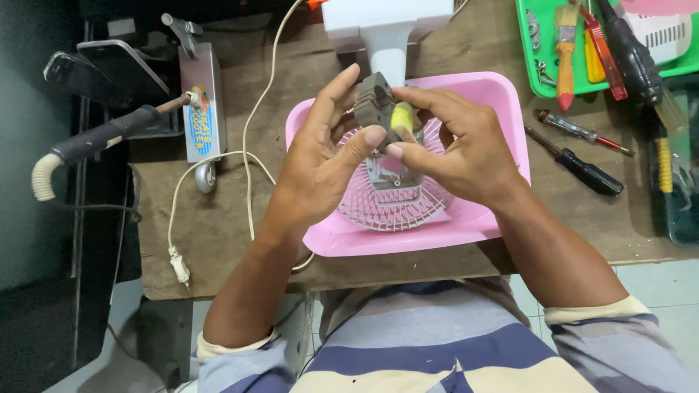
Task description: Disassembling a small electric fan motor using a screwdriver and manual manipulation of the internal components.
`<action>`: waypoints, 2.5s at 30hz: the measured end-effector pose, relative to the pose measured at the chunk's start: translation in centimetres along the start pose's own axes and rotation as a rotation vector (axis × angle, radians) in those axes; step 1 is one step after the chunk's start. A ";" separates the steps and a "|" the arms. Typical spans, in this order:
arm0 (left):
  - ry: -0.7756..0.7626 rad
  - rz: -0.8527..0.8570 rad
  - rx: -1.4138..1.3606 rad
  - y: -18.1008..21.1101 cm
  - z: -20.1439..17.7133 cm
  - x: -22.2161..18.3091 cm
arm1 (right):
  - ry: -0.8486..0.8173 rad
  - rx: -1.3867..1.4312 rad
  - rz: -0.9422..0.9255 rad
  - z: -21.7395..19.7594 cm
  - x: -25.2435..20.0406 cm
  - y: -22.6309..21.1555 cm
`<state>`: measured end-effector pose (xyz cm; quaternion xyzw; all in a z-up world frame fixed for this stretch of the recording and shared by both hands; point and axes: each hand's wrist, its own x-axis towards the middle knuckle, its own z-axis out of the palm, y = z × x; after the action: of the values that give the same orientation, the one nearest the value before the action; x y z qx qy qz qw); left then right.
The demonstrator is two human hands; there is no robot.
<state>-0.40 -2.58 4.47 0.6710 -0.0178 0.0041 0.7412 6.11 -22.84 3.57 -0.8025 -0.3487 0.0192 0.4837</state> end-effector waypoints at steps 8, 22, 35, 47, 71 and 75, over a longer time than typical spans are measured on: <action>-0.085 0.012 -0.020 0.3 0.3 0.5 | -0.073 0.399 0.160 -1.1 0.1 1.3; 0.004 -0.078 0.237 1.7 1.5 0.9 | -0.100 0.427 0.121 -1.1 0.4 1.7; 0.118 0.016 -0.111 -1.5 1.1 1.5 | -0.117 0.072 0.153 -3.2 0.1 -1.5; 0.188 0.028 -0.237 -2.7 0.6 1.8 | -0.644 -0.790 -0.029 -0.1 -0.4 -2.4; 0.168 0.024 -0.197 -2.2 0.6 1.4 | -0.761 -0.773 0.213 -1.3 0.1 -3.2; 0.155 0.027 -0.202 -1.9 0.7 1.3 | -0.498 -0.657 0.009 -5.3 -2.0 -5.1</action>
<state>0.92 -3.51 2.66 0.5902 0.0304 0.0641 0.8041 3.81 -26.52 9.83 -0.8865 -0.4393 0.1026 0.1028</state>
